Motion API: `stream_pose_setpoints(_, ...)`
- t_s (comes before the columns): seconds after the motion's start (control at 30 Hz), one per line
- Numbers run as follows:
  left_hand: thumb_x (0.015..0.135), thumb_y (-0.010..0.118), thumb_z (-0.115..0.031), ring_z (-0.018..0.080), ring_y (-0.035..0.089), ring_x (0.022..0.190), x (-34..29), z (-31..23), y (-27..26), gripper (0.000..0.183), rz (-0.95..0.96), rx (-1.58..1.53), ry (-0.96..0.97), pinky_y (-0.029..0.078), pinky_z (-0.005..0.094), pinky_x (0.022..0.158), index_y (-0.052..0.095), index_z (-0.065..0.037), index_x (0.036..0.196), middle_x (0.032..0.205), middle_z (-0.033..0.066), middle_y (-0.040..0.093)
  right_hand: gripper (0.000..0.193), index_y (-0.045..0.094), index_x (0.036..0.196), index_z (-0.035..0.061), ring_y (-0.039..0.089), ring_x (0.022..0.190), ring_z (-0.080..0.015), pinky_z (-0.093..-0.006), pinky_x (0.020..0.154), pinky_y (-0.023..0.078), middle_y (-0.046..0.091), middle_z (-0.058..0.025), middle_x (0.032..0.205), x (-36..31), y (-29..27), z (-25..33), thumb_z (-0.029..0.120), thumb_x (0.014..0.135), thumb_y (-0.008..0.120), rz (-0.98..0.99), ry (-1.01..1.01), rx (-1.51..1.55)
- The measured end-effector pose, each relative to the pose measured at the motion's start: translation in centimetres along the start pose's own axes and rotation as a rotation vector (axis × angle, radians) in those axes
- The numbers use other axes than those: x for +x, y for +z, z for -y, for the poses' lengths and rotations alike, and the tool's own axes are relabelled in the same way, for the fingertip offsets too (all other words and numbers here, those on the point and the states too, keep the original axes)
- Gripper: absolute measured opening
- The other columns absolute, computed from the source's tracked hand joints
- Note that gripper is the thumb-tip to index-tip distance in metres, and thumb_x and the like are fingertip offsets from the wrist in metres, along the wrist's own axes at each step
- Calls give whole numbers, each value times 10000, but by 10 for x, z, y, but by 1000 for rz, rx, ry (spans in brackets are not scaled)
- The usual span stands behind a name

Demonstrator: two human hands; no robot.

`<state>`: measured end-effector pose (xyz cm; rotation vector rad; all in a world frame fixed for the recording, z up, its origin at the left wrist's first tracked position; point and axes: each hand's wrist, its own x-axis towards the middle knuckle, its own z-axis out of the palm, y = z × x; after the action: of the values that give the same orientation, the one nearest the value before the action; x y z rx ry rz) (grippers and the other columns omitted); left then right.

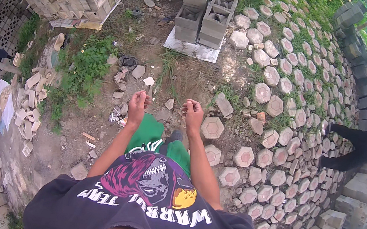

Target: The person moves decorative concrete vent blocks one by one from one stack to another in an outdoor construction area.

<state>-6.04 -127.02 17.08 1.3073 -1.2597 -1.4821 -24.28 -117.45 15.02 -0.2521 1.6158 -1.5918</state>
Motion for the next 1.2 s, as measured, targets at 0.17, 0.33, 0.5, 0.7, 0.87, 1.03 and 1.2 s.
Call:
stream_pose_setpoints(0.17, 958, 510, -301, 111, 584, 734, 32, -10, 13, 310, 13, 9, -40, 478, 247, 656, 537, -15, 1075, 902, 61, 624, 197, 614, 1018, 52, 579, 690, -91, -242, 590, 476, 645, -32, 837, 28, 7, 1, 211, 919, 555, -16, 31, 7)
stream_pose_setpoints(0.33, 953, 519, -277, 118, 595, 753, 83, -3, 27, 288, 72, 44, -52, 487, 253, 651, 546, -13, 1065, 910, 69, 634, 209, 609, 1027, 52, 570, 680, -87, -233, 575, 458, 642, -32, 833, 68, 28, 10, 220, 914, 557, -38, 62, 40)
stream_pose_setpoints(0.5, 938, 545, -243, 113, 609, 791, 154, -8, 46, 253, 120, 170, 22, 490, 256, 719, 571, -21, 1059, 888, 52, 651, 200, 612, 1026, 52, 592, 679, -106, -251, 581, 482, 645, -40, 834, 123, 51, 26, 206, 913, 555, -72, 72, -34)
stream_pose_setpoints(0.7, 929, 557, -243, 125, 613, 791, 250, -64, 68, 247, 140, 118, 45, 486, 265, 734, 581, -30, 1051, 888, 52, 658, 194, 622, 1014, 67, 591, 701, -99, -249, 590, 475, 652, -31, 837, 200, 103, 72, 220, 910, 563, -87, 37, -94)
stream_pose_setpoints(0.87, 927, 555, -257, 148, 617, 784, 319, -96, 72, 262, 140, 189, 62, 487, 282, 738, 586, -21, 1037, 879, 66, 655, 195, 619, 1019, 71, 588, 709, -89, -239, 616, 465, 658, -19, 849, 241, 158, 126, 225, 909, 572, -63, 55, -50)
stream_pose_setpoints(1.03, 928, 551, -244, 146, 616, 792, 359, -99, 89, 255, 198, 191, 24, 487, 285, 740, 583, -14, 1035, 874, 69, 653, 188, 615, 1031, 72, 598, 722, -97, -253, 612, 485, 655, -23, 866, 263, 173, 150, 210, 915, 564, -80, 93, -9)
stream_pose_setpoints(1.2, 927, 555, -264, 132, 608, 770, 388, -106, 122, 265, 282, 222, -24, 489, 274, 735, 595, -21, 1025, 870, 56, 654, 209, 613, 1043, 67, 606, 731, -109, -252, 596, 494, 648, -31, 864, 303, 162, 159, 224, 914, 563, -146, 91, -38)
